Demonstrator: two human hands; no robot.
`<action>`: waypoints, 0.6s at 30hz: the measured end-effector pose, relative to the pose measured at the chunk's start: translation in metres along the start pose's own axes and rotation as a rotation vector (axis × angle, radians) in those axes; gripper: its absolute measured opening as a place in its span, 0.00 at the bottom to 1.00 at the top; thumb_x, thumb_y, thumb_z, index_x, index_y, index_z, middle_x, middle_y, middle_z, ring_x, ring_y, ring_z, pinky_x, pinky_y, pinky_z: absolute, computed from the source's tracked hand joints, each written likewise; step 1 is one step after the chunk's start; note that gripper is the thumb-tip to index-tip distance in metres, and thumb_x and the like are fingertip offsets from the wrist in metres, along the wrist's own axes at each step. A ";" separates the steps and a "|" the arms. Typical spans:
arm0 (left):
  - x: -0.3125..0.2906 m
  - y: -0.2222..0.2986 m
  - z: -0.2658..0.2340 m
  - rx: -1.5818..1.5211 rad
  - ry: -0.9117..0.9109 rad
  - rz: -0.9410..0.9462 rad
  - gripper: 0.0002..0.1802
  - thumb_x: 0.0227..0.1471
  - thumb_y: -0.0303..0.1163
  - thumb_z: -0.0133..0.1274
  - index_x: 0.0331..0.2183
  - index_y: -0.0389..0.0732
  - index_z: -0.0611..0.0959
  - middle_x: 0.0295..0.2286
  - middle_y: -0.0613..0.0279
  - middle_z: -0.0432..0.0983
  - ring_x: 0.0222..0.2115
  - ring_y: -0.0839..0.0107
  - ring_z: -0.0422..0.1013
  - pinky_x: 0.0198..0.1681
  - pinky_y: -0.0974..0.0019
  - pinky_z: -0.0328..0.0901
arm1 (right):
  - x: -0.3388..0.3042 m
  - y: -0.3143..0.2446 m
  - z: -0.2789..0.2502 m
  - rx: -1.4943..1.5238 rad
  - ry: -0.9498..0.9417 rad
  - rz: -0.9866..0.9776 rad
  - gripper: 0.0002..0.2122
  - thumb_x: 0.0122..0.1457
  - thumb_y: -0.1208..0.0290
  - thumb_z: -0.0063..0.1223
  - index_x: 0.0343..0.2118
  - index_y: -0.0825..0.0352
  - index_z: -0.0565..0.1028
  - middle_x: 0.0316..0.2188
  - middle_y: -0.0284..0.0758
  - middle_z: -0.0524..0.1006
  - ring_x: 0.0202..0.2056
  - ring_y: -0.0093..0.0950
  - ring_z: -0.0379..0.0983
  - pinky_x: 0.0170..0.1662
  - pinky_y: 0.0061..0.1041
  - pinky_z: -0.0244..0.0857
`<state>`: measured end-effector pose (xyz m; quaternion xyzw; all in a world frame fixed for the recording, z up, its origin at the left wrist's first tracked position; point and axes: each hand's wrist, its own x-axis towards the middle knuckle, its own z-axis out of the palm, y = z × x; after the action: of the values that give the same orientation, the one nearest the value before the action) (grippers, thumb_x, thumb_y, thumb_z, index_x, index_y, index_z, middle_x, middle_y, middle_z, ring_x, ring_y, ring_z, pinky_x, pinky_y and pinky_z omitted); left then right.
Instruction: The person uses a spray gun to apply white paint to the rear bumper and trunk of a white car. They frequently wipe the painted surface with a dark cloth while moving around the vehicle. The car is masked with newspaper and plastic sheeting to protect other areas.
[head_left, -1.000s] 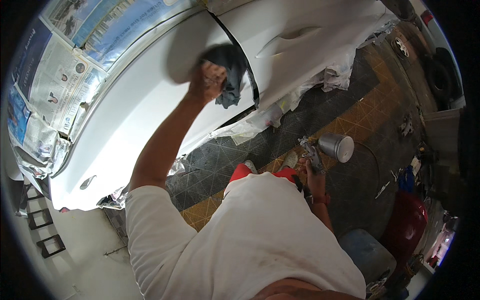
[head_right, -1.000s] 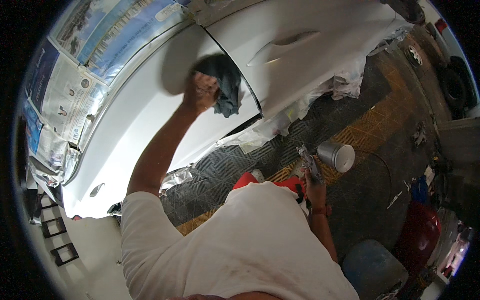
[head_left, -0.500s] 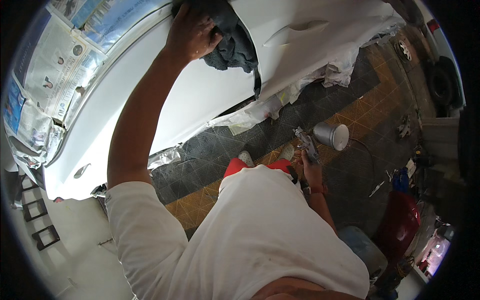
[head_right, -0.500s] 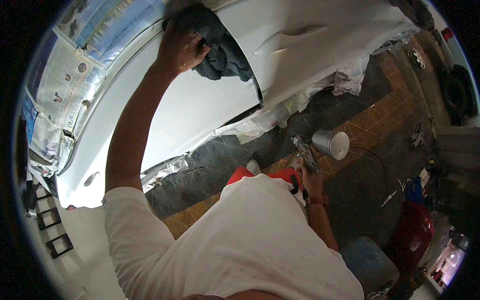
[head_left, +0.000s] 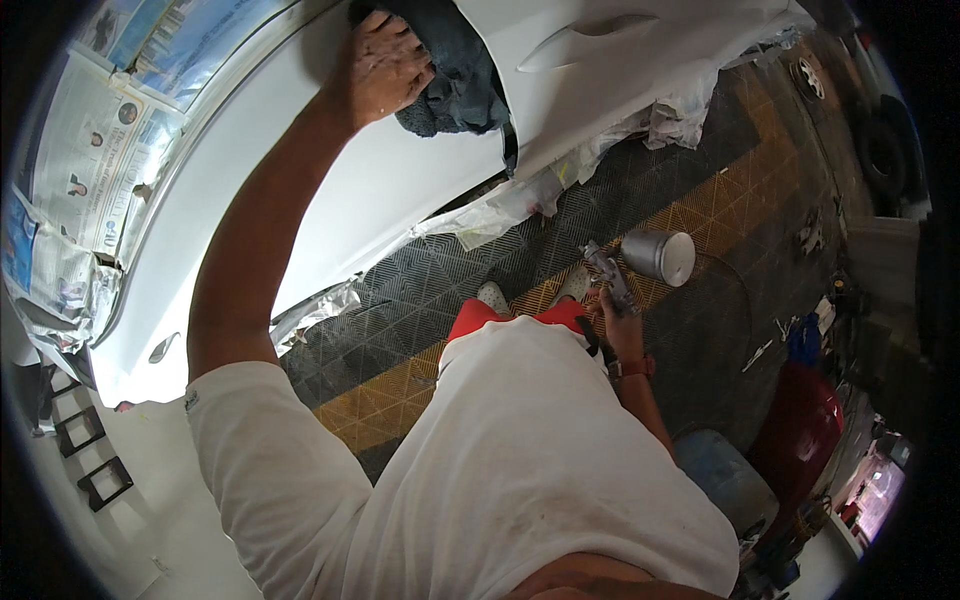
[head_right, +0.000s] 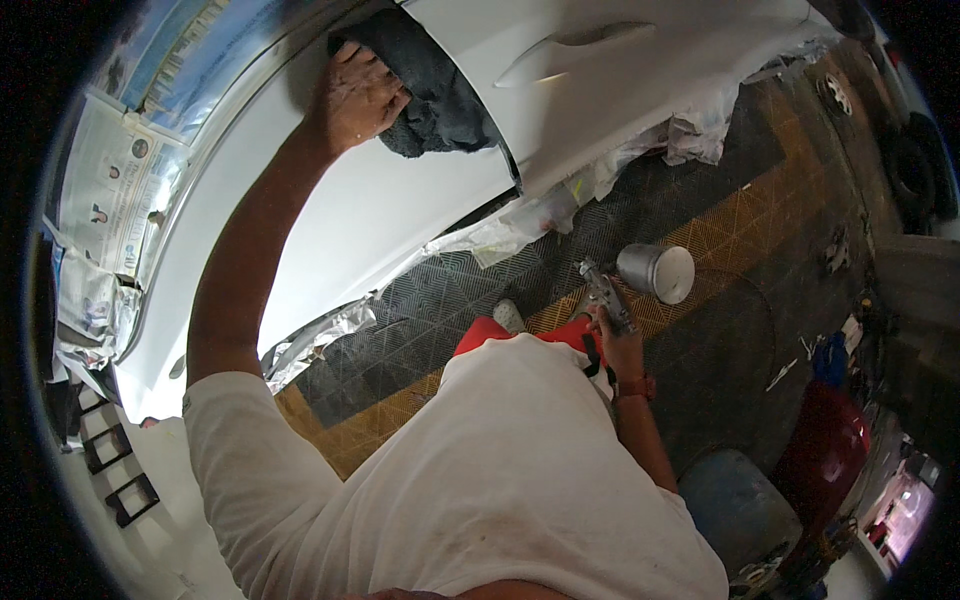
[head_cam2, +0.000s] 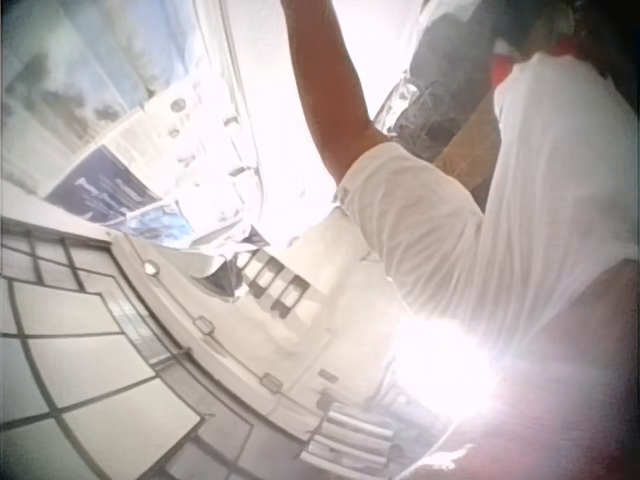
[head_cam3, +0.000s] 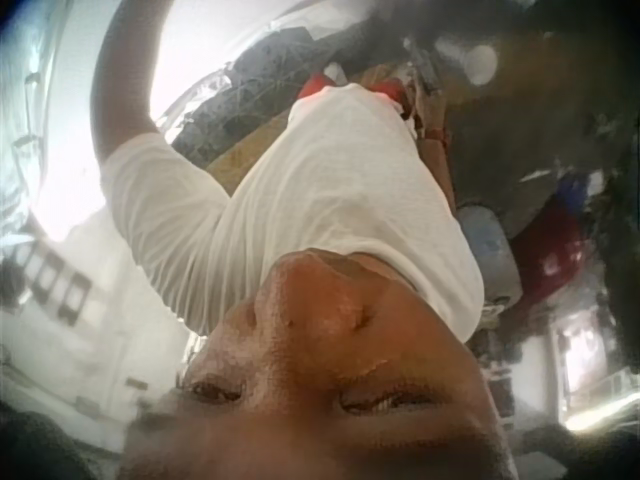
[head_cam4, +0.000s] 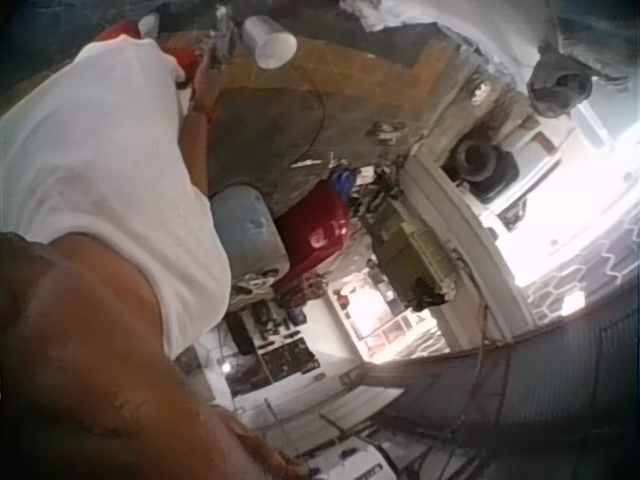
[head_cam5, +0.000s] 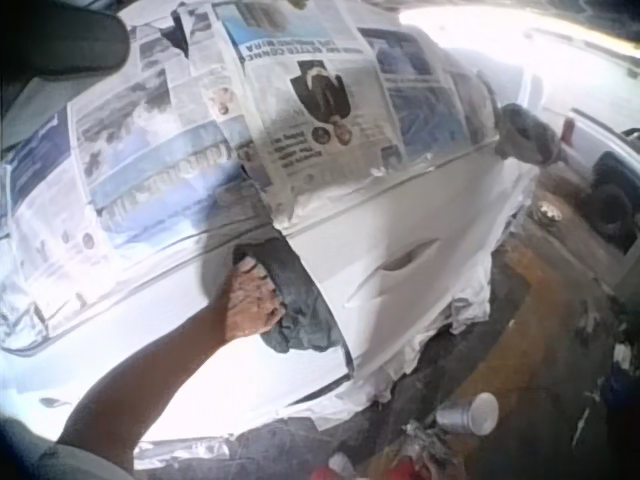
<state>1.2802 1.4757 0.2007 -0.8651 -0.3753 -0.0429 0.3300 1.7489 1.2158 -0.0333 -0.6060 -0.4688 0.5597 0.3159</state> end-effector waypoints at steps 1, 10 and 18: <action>-0.002 0.005 0.002 -0.017 -0.039 -0.025 0.11 0.54 0.40 0.60 0.23 0.48 0.87 0.28 0.65 0.78 0.38 0.68 0.72 0.52 0.57 0.61 | 0.000 0.001 -0.003 -0.019 -0.008 0.020 0.15 0.73 0.61 0.50 0.50 0.69 0.78 0.39 0.34 0.86 0.33 0.21 0.81 0.37 0.25 0.75; -0.004 0.043 0.028 -0.028 0.073 0.085 0.06 0.43 0.40 0.61 0.26 0.53 0.87 0.30 0.71 0.78 0.36 0.71 0.72 0.46 0.60 0.62 | 0.000 -0.009 -0.006 0.011 0.065 0.051 0.14 0.72 0.63 0.52 0.50 0.70 0.78 0.38 0.34 0.85 0.33 0.21 0.81 0.36 0.24 0.73; -0.017 0.091 0.076 -0.051 -0.050 0.146 0.02 0.46 0.37 0.56 0.26 0.53 0.79 0.28 0.71 0.72 0.35 0.73 0.70 0.44 0.65 0.61 | -0.018 -0.010 -0.013 0.023 0.125 0.062 0.15 0.73 0.63 0.49 0.48 0.71 0.80 0.39 0.35 0.85 0.32 0.21 0.80 0.39 0.26 0.73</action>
<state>1.3165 1.4654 0.0873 -0.8990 -0.3184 -0.0066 0.3006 1.7608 1.2047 -0.0154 -0.6503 -0.4228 0.5357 0.3337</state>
